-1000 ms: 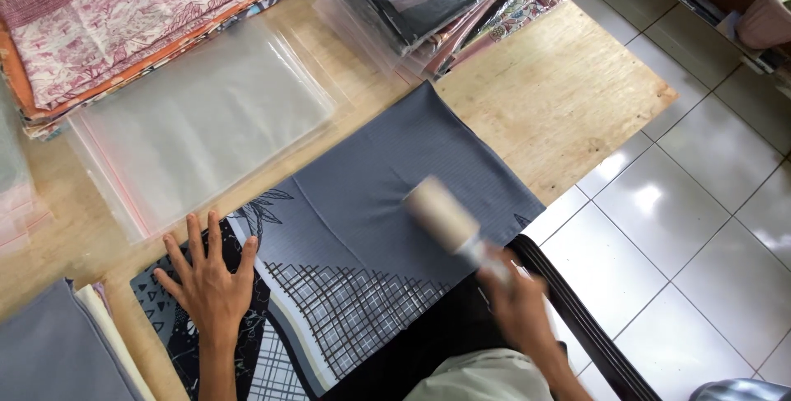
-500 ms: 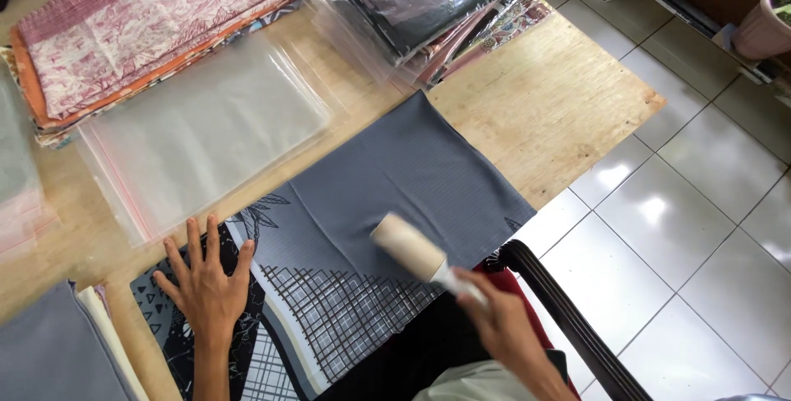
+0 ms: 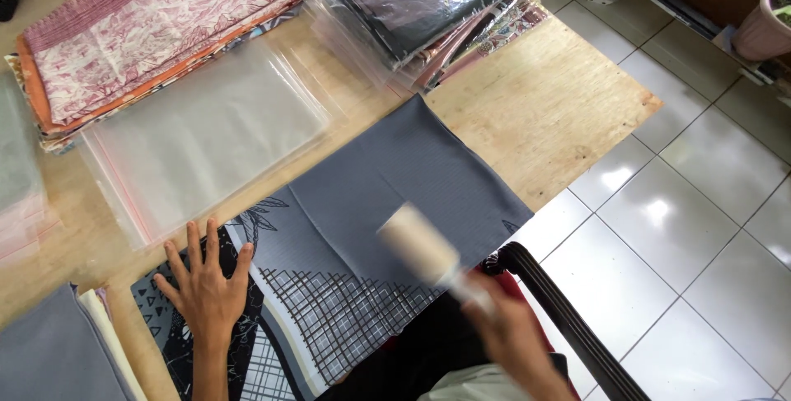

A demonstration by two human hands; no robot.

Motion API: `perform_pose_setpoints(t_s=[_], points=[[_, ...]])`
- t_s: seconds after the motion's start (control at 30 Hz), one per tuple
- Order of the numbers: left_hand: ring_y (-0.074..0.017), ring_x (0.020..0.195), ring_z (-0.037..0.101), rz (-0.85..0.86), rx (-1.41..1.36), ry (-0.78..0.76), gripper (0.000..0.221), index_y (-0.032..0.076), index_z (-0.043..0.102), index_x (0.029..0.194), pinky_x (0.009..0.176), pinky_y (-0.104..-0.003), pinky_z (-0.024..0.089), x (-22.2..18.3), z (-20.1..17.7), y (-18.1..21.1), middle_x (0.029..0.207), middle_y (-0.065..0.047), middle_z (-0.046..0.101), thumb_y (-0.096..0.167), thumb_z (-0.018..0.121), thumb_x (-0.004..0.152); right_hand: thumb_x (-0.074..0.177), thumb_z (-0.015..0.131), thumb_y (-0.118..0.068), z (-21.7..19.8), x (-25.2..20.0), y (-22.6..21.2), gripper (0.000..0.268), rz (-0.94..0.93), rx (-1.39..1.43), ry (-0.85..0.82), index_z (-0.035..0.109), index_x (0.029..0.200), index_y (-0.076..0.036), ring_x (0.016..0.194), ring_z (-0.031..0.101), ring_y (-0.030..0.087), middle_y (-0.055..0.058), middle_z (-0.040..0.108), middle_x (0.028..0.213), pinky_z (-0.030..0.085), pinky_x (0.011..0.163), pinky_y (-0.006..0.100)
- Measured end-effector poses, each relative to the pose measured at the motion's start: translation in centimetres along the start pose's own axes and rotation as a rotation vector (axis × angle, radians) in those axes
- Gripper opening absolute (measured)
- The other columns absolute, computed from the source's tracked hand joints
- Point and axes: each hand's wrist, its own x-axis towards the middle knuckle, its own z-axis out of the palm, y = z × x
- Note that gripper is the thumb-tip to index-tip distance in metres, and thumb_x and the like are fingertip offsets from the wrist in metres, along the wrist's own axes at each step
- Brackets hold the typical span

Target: Using a lint roller to clean a piece of patterned fabric on a table.

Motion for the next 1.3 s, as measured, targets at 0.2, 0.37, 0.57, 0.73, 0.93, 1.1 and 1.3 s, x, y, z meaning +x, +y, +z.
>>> perform_pose_setpoints(t_s=[0.2,0.37,0.57,0.73,0.93,1.1,1.3], points=[[-0.0427,0.156,0.014,-0.012,-0.025,-0.028,0.082,0.027,0.032,0.164,0.116,-0.074,0.006,0.1,-0.1,0.0,0.170,-0.008,0.027,0.073,0.033,0.095,0.099,0.050,-0.039,-2.8,3.4,2.9,0.044,0.244,-0.342,0.114,0.058,0.140,-0.024,0.055,0.057,0.021,0.007,0.070,0.067,0.047,0.061,0.039],[-0.0429,0.156,0.015,0.000,-0.014,-0.016,0.082,0.026,0.032,0.164,0.116,-0.074,0.007,0.1,0.2,-0.2,0.171,-0.007,0.027,0.072,0.034,0.095,0.104,0.056,-0.028,-6.3,5.7,0.0,0.035,0.186,-0.261,0.424,0.063,0.137,-0.025,0.052,0.031,0.017,0.008,0.048,0.056,0.035,0.054,0.033],[-0.0453,0.155,0.017,0.020,0.002,0.012,0.080,0.023,0.036,0.163,0.114,-0.075,0.011,-0.1,0.2,-0.3,0.170,-0.010,0.030,0.069,0.038,0.098,0.094,0.059,-0.012,-1.0,1.7,-1.2,0.039,0.034,-0.109,0.171,0.065,0.133,-0.011,0.121,0.069,0.021,0.011,0.073,0.132,0.049,0.104,0.034],[-0.0460,0.155,0.017,0.018,-0.012,0.003,0.081,0.022,0.037,0.163,0.114,-0.075,0.010,0.0,0.1,-0.2,0.170,-0.011,0.030,0.071,0.034,0.098,0.095,0.063,-0.016,0.2,1.6,0.2,0.046,-0.119,-0.063,-0.005,0.062,0.141,-0.016,0.117,0.073,0.016,0.008,0.073,0.134,0.052,0.098,0.026],[-0.0451,0.156,0.012,0.008,-0.055,-0.020,0.083,0.024,0.034,0.164,0.115,-0.074,0.004,0.1,-0.1,0.0,0.171,-0.010,0.026,0.074,0.031,0.097,0.104,0.054,-0.028,-5.7,5.5,1.0,0.039,0.225,-0.367,0.388,0.060,0.142,-0.022,0.054,0.030,0.020,0.009,0.045,0.055,0.039,0.055,0.038],[-0.0456,0.155,0.015,0.017,-0.037,-0.005,0.082,0.021,0.036,0.163,0.114,-0.075,0.007,0.0,-0.1,0.0,0.170,-0.011,0.028,0.071,0.034,0.099,0.104,0.045,-0.027,-3.7,3.1,-5.2,0.045,0.446,-0.340,0.196,0.054,0.148,-0.025,0.079,0.072,0.037,0.019,0.077,0.106,0.049,0.080,0.043],[-0.0461,0.155,0.013,0.015,-0.059,-0.015,0.082,0.021,0.036,0.163,0.114,-0.075,0.005,0.0,-0.4,0.3,0.170,-0.012,0.028,0.071,0.034,0.099,0.098,0.060,-0.015,2.8,-1.6,-4.7,0.050,-0.268,-0.082,-0.110,0.052,0.148,-0.016,0.114,0.075,0.027,0.012,0.070,0.137,0.059,0.093,0.037]])
